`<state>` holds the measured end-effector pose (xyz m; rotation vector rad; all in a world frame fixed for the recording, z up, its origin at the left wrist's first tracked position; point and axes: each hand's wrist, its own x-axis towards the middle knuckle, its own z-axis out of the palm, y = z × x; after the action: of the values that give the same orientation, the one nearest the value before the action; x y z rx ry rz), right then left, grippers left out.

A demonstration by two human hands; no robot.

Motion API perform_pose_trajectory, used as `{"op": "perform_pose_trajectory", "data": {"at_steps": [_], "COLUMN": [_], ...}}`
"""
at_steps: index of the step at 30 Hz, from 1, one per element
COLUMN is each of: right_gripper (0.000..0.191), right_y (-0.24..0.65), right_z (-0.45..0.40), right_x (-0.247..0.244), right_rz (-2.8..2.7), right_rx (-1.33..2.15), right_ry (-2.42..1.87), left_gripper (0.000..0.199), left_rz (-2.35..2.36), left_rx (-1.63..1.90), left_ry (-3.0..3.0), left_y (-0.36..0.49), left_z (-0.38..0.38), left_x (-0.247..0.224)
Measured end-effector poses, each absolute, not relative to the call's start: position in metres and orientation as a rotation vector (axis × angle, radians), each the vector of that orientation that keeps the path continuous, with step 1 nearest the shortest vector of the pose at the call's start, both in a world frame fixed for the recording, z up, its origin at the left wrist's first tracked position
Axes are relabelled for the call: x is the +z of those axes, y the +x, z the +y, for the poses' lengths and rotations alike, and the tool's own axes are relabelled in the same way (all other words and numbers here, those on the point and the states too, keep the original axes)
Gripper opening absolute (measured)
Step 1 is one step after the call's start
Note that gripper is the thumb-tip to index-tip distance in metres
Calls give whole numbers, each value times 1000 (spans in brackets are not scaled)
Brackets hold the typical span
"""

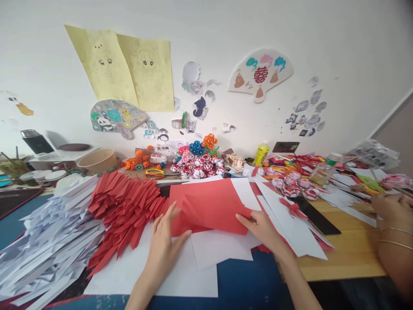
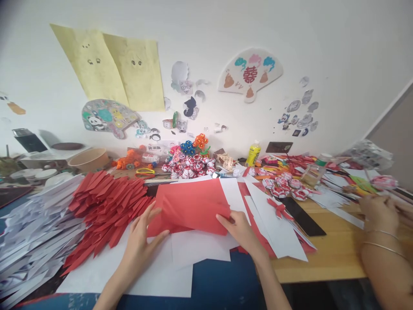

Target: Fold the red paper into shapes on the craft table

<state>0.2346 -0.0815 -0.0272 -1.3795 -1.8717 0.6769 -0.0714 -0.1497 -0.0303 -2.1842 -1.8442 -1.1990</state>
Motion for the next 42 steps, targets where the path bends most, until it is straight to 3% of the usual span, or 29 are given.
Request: {"op": "perform_pose_trajectory", "data": {"at_steps": [4, 10, 15, 17, 22, 30, 42], "right_gripper": [45, 44, 30, 27, 40, 45, 56], "right_y": [229, 224, 218, 215, 208, 204, 201], "right_z": [-66, -63, -68, -72, -98, -124, -119], "right_x": [-34, -44, -48, -47, -47, -70, -61], "right_rz": [-1837, -1922, -1932, -1890, -1877, -2126, -2188], "right_rx": [701, 543, 330, 184, -189, -146, 8], "right_ry": [-1416, -1519, -1550, -1565, -1364, -1272, -1388], "left_gripper": [63, 51, 37, 39, 44, 52, 59], "left_rz": [-1971, -1700, -1488, -1506, -1498, -1402, -1394], "left_rx": [-1315, -828, -729, -756, -830, -687, -469], "left_ry": [-2036, -2024, -2301, -2303, -2280, -2298, -2333], "left_y": [-54, -25, -6, -5, -7, -13, -18], "left_z": [-146, -147, -148, -148, -149, -144, -141], "left_x": [-32, -28, -40, -47, -57, -59, -60]}}
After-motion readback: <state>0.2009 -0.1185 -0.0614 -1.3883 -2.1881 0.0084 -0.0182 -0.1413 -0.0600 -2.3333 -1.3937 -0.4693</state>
